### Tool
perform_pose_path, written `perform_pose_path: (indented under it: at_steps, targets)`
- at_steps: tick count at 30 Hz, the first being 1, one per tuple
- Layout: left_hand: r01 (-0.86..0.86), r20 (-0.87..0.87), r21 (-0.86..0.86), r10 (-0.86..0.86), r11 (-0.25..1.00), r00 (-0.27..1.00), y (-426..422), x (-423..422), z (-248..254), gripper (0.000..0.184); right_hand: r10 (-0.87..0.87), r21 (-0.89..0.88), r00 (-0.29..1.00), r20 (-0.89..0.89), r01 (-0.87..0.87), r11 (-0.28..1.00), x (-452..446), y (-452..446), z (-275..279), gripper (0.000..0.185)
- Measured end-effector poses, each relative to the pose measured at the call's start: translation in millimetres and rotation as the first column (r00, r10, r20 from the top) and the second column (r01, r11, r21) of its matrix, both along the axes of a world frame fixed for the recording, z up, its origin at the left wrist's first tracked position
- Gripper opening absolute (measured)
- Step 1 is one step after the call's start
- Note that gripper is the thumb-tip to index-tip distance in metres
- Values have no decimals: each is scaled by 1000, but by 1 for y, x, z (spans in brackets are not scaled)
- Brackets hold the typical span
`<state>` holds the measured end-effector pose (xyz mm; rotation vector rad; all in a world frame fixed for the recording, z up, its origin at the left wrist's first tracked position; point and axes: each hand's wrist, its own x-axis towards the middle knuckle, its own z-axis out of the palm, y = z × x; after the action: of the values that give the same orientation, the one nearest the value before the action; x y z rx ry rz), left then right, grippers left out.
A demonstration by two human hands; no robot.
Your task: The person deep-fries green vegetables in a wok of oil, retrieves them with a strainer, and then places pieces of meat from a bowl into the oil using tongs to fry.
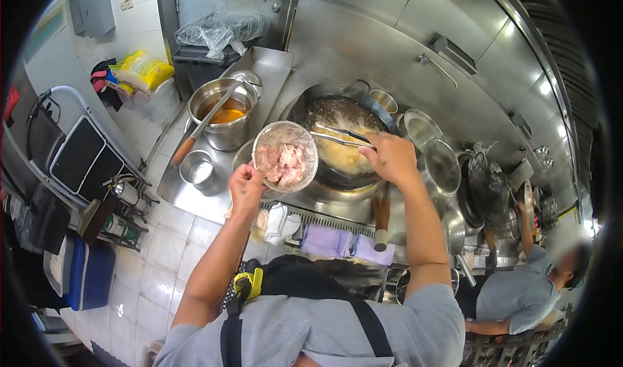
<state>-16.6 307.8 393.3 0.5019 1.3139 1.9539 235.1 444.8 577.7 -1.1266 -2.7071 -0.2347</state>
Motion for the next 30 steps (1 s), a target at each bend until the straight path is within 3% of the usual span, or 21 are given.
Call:
perform_pose_path:
  at_steps: [3, 7, 9, 11, 14, 18, 22, 25, 30]
  targets:
    - [7, -95, 2, -6, 1000, 995, 4, 4, -5, 20, 92, -5, 995, 46, -92, 996, -7, -7, 6, 27]
    - [5, -337, -52, -22, 999, 941, 2, 6, -13, 21, 123, -55, 964, 237, -114, 992, -29, -7, -5, 27]
    - [6, -358, -36, -19, 999, 934, 0, 11, -11, 22, 142, -124, 934, 329, -106, 987, -38, -1, -11, 27]
    - [-7, -292, 4, 8, 1000, 956, -3, 12, -5, 23, 94, -74, 952, 292, -76, 994, -35, 2, -6, 24]
    - [-79, -350, -45, 59, 996, 935, -4, 0, -25, 23, 87, 62, 978, 190, -101, 993, -23, -1, 15, 22]
    - [-54, -210, -65, 40, 996, 977, -10, -4, -19, 23, 101, 165, 995, -12, -98, 981, -12, 11, 44, 24]
    - [-48, -125, -29, 44, 998, 991, -16, -11, -34, 20, -56, 95, 998, -22, 58, 994, -12, 38, 56, 22]
    - [-68, -78, -25, 65, 997, 995, -23, -11, -31, 20, -195, 17, 977, 81, 194, 981, -18, 75, 36, 23]
    - [-81, -47, -36, 79, 996, 996, -32, -11, -29, 19, -385, -28, 902, 198, 397, 917, -13, 170, -76, 28]
